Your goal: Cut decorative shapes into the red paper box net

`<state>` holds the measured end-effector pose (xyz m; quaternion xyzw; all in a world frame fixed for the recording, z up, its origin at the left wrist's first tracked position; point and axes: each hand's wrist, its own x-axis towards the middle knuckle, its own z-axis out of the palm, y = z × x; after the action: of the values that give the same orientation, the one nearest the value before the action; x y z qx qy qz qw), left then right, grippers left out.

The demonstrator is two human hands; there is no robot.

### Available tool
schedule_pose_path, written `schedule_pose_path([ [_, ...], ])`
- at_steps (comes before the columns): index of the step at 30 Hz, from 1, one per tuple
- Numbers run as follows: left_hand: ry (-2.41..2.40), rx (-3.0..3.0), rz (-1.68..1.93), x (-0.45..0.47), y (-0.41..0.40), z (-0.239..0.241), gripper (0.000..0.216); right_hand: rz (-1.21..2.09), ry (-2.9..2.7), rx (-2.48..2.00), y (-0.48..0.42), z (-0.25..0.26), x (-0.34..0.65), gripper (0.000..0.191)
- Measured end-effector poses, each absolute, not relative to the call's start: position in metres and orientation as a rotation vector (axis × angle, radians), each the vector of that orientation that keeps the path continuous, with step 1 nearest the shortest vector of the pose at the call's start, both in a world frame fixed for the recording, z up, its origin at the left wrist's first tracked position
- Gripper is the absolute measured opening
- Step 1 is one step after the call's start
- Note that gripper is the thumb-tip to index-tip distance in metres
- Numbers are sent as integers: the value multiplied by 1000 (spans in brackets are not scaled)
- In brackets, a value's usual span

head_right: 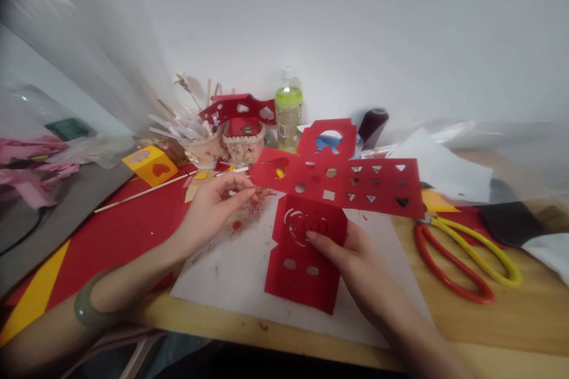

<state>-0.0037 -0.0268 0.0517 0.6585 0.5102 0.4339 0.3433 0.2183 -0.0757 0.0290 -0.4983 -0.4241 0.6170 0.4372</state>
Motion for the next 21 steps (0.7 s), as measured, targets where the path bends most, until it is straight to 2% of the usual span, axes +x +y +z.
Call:
schedule_pose_path([
  [3, 1334, 1735, 963, -14, -24, 42, 2, 1599, -953, -1192, -73, 28, 220, 22],
  [7, 1185, 1667, 793, -4, -26, 35, 26, 1690, -892, -1118, -70, 28, 216, 25],
  [10, 1096, 1597, 800, 12, -27, 31, 23, 1711, -976, -1093, -67, 29, 214, 29],
  [13, 1076, 1582, 861, 20, -27, 29, 37, 1548, -1179, -1166, -63, 30, 218, 25],
  [18, 1047, 1641, 959, 17, -28, 28, 15, 1254, -1304, -1183, -55, 24, 235, 23],
  [21, 1036, 1700, 1027, 14, -29, 26, 21, 1099, -1322, -1191, -57, 21, 242, 27],
])
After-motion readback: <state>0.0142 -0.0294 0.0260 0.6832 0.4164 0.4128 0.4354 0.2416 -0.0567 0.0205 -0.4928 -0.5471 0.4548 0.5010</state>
